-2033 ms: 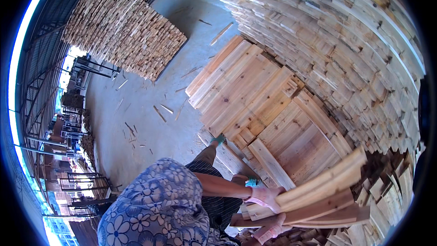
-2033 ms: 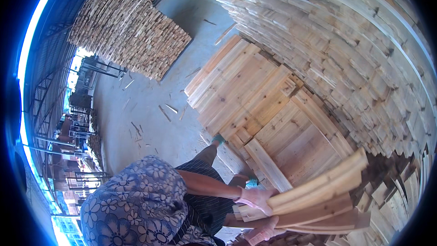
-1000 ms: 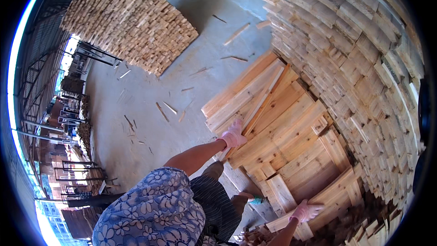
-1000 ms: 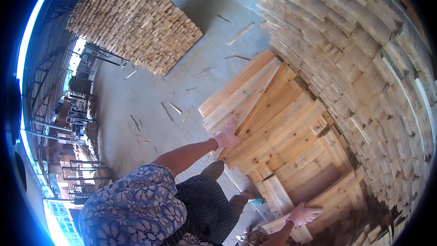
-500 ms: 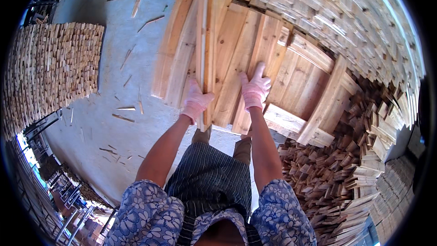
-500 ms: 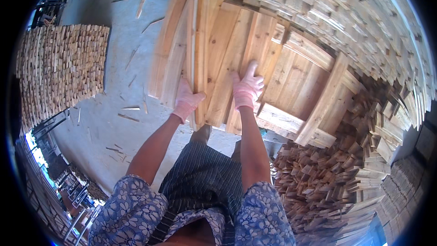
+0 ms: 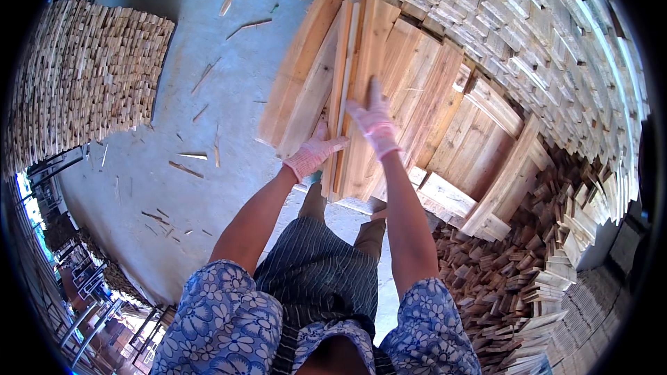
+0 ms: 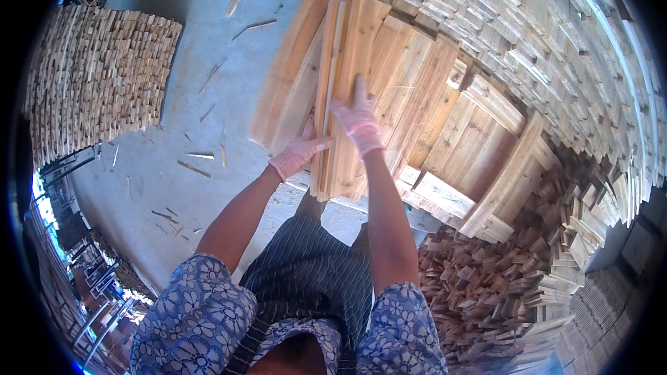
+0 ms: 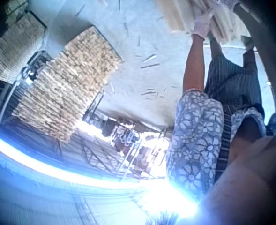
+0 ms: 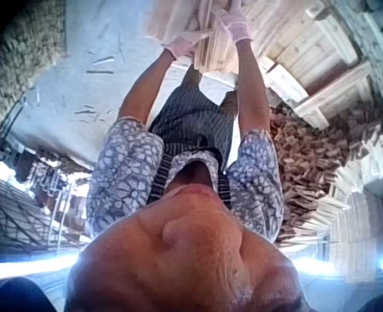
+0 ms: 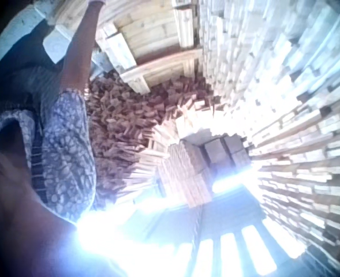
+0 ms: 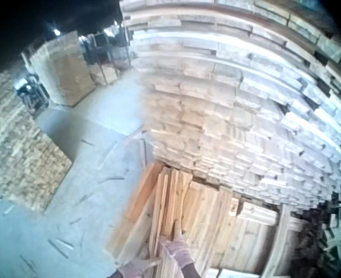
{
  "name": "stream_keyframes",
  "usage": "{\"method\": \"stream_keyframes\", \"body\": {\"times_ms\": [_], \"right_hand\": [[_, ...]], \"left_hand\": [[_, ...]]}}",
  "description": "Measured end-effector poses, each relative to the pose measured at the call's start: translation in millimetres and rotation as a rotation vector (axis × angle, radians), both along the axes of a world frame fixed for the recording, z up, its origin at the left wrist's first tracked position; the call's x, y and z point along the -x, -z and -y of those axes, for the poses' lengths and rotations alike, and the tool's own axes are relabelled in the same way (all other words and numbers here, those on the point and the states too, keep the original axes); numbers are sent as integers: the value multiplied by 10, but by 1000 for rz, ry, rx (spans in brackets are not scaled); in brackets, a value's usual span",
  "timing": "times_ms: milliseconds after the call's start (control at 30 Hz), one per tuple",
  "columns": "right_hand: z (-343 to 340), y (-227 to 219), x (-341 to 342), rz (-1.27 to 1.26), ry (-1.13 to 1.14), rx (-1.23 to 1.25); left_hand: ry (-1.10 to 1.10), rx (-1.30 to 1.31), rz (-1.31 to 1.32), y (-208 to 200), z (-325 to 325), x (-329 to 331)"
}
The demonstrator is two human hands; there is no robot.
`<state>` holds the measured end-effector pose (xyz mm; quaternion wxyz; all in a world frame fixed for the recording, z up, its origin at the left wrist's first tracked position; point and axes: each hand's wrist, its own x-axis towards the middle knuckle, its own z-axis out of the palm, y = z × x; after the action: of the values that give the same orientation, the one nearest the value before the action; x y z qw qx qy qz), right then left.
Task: The person repeatedly picks up wooden planks from a large pile and stacks them onto a wooden pallet. They wear pink gloves and use both hands to lift and arrange the planks in a neat, organized manner.
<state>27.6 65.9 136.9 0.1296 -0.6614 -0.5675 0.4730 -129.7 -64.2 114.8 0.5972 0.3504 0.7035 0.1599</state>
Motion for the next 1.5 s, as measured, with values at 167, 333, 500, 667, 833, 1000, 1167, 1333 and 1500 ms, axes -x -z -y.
{"method": "stream_keyframes", "body": {"times_ms": [167,333,500,667,833,1000,1167,1333,1500], "right_hand": [[71,-56,146,-41,19,-44],[733,-229,-717,-26,150,-14],[672,-145,-1720,142,426,-21],[174,648,-2250,153,317,-105],[206,645,-1719,333,310,-1],[180,587,-1725,230,325,59],[401,770,-2527,-893,602,269],[-58,155,-2827,-563,463,231],[-148,1345,-3470,-310,493,-69]], "left_hand": [[-122,-57,164,17,95,107],[-396,-111,-33,85,118,-473],[-48,-175,-621,149,16,-1030],[-85,-259,-516,327,12,-1078],[-210,-185,-268,-26,6,-899],[-168,-383,-29,-342,148,-1458],[-116,-341,304,-306,80,-2341],[86,-277,189,-173,-221,-2952],[368,-646,-342,10,-233,-2503]]}}
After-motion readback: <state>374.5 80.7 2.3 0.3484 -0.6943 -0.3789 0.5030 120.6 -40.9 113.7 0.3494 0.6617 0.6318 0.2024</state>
